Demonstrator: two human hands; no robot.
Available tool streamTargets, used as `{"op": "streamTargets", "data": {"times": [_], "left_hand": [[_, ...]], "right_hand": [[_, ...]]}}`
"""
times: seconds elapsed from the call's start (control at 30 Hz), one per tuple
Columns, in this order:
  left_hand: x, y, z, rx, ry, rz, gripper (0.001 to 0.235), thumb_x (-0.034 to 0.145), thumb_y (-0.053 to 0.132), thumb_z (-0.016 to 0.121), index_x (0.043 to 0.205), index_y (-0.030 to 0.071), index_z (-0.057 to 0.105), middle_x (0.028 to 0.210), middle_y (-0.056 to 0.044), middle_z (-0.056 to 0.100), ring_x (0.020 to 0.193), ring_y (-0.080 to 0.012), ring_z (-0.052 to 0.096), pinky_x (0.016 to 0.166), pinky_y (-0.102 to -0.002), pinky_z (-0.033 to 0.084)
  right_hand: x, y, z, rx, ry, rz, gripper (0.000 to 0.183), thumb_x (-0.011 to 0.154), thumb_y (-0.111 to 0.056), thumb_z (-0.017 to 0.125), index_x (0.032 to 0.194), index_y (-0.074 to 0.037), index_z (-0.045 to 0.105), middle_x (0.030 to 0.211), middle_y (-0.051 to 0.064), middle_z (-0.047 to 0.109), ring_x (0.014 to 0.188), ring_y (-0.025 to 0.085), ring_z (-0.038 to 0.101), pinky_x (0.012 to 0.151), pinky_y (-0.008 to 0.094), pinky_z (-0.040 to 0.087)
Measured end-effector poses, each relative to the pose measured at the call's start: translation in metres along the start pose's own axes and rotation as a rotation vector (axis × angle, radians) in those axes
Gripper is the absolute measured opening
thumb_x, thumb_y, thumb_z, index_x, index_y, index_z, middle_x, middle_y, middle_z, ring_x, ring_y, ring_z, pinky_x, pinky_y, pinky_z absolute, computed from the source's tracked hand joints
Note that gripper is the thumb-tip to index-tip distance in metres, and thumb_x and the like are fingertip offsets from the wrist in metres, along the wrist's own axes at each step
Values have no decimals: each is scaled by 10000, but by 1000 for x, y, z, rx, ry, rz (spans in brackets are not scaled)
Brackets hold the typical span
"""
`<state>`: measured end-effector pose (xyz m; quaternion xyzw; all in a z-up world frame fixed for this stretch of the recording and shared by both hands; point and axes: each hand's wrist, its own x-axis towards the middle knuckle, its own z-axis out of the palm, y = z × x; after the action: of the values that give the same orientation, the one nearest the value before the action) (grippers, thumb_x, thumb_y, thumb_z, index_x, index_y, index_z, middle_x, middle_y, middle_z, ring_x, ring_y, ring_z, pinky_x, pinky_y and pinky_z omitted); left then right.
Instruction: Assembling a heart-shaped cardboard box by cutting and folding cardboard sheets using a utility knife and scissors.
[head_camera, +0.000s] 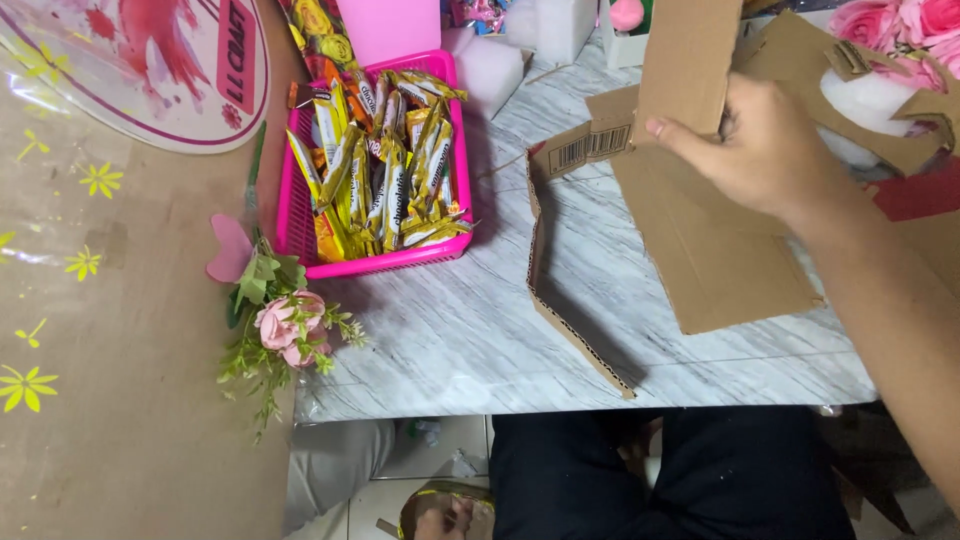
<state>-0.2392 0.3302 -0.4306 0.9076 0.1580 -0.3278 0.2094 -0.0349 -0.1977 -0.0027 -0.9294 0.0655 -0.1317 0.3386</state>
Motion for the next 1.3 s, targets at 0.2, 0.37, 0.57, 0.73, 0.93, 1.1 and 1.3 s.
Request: {"op": "streamTargets", "data": {"times": [0.2,0.37,0.57,0.73,0.93,1.1,1.3], "left_hand": [[-167,194,-143,-497,24,817,508,894,239,872,588,146,478,560,27,472,507,-76,427,508,-236,331],[-213,317,-235,-474,206,1560,299,971,206,694,730,98,555,692,-25,568,600,-150,542,557,-259,457],[-161,449,-269,-230,437,1542,119,999,114,581,1097,46,577,1090,-93,627,1048,-267,604,943,-370,441],[-63,542,-241,399,673,1323,691,774,218,711,1409,162,444,1397,-109,541,1244,-339,527,981,-526,460],[-41,573,-247,262,476,1179,320,840,-32,621,990,237,536,1029,-11,719,1031,-333,709,933,-579,518],[-28,572,-261,179,567,1165,275,772,-37,650,758,229,580,796,44,682,869,-277,693,826,-487,526],[-25,561,-272,200,567,1162,207,768,-23,660,779,182,685,822,-29,695,893,-303,693,837,-471,534]], "right_hand": [[-5,2,-30,561,12,216,423,993,-160,643,1403,-83,574,1269,63,694,1070,156,694,889,321,608],[-8,58,-12,892,-32,192,486,1005,-120,564,1483,-97,478,1381,37,632,1197,120,640,1017,255,552],[-19,94,33,707,314,420,590,912,-234,640,1480,-222,481,1458,-56,555,1302,52,521,1116,191,362],[-27,68,30,552,67,544,669,856,-430,697,1444,-148,548,1209,29,668,1061,112,627,923,238,457],[-17,141,78,799,235,350,510,917,-392,748,1227,6,673,986,93,505,924,196,539,558,366,622],[0,109,79,970,370,323,412,959,-398,734,1123,-25,673,950,38,461,896,188,564,577,340,630],[24,91,86,1049,545,330,317,962,-406,711,984,-95,658,893,-14,488,767,151,633,560,328,657]]}}
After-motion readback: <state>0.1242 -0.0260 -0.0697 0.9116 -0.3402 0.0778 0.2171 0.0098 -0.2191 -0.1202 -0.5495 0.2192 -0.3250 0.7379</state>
